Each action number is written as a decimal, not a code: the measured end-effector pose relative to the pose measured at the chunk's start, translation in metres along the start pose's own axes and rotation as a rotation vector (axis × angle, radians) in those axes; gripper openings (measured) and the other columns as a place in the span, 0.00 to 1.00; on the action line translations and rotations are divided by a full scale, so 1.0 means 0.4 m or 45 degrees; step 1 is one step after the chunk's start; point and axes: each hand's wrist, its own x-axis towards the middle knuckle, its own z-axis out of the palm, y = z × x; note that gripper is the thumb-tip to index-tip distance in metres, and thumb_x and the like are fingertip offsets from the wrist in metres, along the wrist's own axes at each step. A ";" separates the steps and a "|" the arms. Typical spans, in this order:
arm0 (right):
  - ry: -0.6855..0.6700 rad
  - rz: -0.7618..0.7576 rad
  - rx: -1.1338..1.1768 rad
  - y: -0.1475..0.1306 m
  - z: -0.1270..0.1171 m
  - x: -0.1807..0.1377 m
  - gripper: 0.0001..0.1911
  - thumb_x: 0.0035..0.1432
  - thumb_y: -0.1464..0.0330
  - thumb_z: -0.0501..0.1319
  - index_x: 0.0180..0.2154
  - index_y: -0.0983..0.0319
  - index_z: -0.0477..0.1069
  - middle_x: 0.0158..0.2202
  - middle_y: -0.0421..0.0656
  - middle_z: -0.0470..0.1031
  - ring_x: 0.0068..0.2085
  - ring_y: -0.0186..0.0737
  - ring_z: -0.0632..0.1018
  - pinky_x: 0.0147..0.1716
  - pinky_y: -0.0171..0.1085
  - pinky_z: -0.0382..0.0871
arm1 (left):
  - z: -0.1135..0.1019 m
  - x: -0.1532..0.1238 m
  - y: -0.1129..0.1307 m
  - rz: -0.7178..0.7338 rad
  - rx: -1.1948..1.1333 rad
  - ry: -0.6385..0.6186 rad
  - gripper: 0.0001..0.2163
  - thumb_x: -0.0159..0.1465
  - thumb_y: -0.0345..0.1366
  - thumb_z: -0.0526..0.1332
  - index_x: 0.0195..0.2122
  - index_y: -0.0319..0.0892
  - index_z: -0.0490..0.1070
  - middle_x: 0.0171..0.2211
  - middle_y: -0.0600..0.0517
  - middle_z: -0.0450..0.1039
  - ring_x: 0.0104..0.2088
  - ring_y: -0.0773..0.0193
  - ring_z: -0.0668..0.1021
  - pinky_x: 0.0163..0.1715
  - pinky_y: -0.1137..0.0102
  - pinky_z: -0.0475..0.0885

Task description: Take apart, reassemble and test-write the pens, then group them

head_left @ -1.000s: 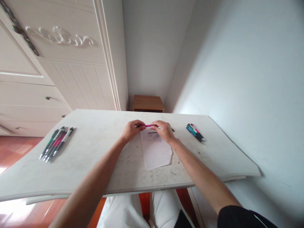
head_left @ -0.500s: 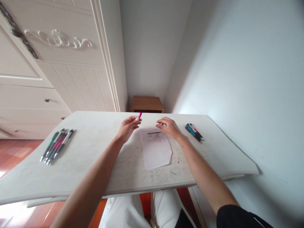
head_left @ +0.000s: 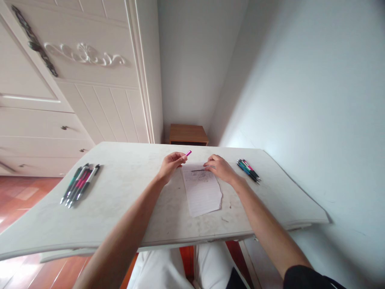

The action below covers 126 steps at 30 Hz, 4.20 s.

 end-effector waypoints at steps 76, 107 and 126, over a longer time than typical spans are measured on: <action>-0.086 -0.114 -0.367 -0.087 -0.007 0.001 0.10 0.67 0.74 0.52 0.40 0.65 0.72 0.56 0.53 0.69 0.52 0.49 0.70 0.49 0.45 0.61 | -0.020 0.005 -0.029 0.397 1.109 -0.111 0.07 0.57 0.41 0.66 0.32 0.47 0.82 0.33 0.51 0.81 0.37 0.58 0.78 0.44 0.65 0.71; 0.047 -0.009 -0.107 -0.064 0.035 0.007 0.08 0.67 0.73 0.54 0.40 0.62 0.73 0.55 0.50 0.72 0.54 0.44 0.72 0.53 0.43 0.63 | -0.019 0.006 -0.021 0.303 1.151 -0.103 0.07 0.56 0.40 0.65 0.32 0.47 0.82 0.33 0.52 0.82 0.35 0.58 0.79 0.40 0.66 0.72; 0.097 0.358 0.107 0.095 -0.029 -0.023 0.04 0.52 0.72 0.68 0.32 0.58 0.81 0.36 0.43 0.73 0.38 0.39 0.75 0.43 0.38 0.68 | -0.028 0.014 -0.029 0.214 1.031 0.002 0.10 0.56 0.43 0.64 0.34 0.44 0.81 0.33 0.51 0.81 0.33 0.59 0.78 0.37 0.68 0.71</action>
